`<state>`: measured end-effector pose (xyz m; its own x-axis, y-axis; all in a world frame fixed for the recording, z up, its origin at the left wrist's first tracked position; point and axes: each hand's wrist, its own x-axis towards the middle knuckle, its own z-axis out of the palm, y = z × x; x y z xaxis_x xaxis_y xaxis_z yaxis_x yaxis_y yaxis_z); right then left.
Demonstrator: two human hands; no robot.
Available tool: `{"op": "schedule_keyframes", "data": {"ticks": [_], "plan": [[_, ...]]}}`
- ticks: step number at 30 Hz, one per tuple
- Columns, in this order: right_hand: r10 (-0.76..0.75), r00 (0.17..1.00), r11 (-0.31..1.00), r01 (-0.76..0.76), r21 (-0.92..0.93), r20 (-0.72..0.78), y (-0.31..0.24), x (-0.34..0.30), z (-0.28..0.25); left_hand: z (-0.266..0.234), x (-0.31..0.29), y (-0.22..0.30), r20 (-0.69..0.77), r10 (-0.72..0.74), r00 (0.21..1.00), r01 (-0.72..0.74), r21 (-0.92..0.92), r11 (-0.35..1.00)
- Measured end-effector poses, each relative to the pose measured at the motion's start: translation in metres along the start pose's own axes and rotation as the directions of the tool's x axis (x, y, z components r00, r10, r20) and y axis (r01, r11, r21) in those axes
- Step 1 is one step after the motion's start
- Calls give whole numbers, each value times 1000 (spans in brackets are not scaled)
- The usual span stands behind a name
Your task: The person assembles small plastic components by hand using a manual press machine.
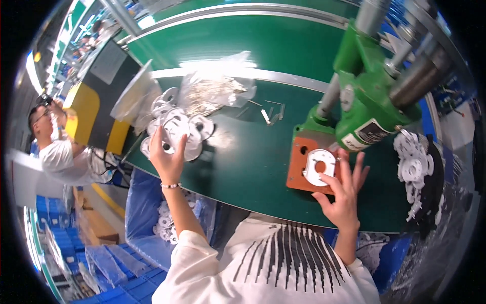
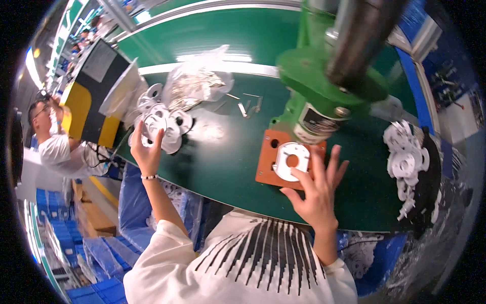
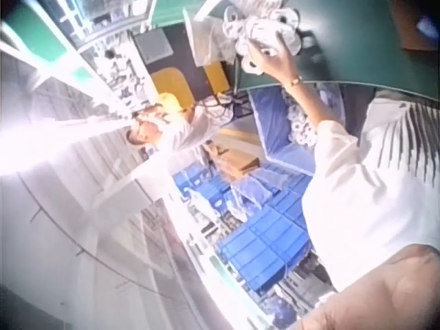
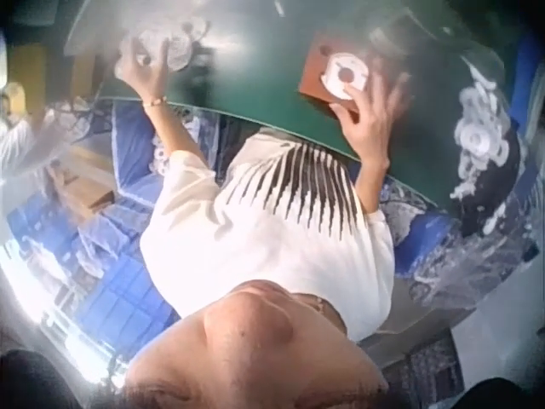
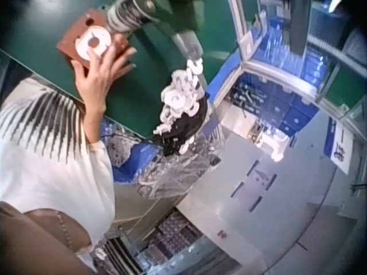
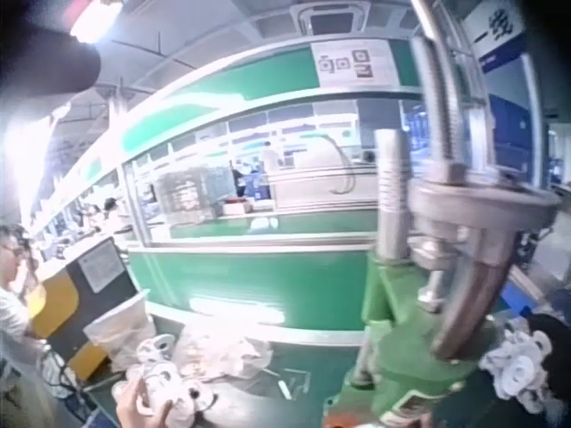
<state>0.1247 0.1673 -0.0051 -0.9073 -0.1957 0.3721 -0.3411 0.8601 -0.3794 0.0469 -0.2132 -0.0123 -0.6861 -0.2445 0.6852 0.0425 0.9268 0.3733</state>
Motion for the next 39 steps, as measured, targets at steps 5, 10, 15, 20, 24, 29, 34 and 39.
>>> {"op": "schedule_keyframes", "data": {"ticks": [5, 10, 15, 20, 24, 29, 34, 39], "plan": [[28, 974, 994, -3, 112, -226, -5, -18, 18, -4, 26, -32, -197, -47, 979, 72, 123, 990], [99, 925, 991, -58, 121, -366, -12, -39, 15, 43, 61, -37, -118, 63, 991, -44, 158, 986], [125, 926, 989, -87, 120, -355, -12, -47, 13, 46, 69, 3, 15, 75, 997, -74, 435, 897], [154, 909, 985, -111, 132, -387, -6, -60, 24, 80, 15, 125, 455, 287, 843, -96, -398, 913], [102, 905, 988, -44, 149, -412, -6, -66, 36, 140, 21, 111, 541, 492, 682, -426, -253, 869], [154, 902, 983, -98, 157, -403, -2, -70, 37, 165, 53, 102, 688, 607, 398, -454, -427, 782], [203, 902, 972, -137, 192, -380, -2, -67, 36, 170, 54, 90, 685, 664, 300, -445, -515, 733], [205, 900, 969, -132, 207, -385, -1, -67, 36, 114, 67, 118, 646, 606, 464, -351, -494, 795]]}}
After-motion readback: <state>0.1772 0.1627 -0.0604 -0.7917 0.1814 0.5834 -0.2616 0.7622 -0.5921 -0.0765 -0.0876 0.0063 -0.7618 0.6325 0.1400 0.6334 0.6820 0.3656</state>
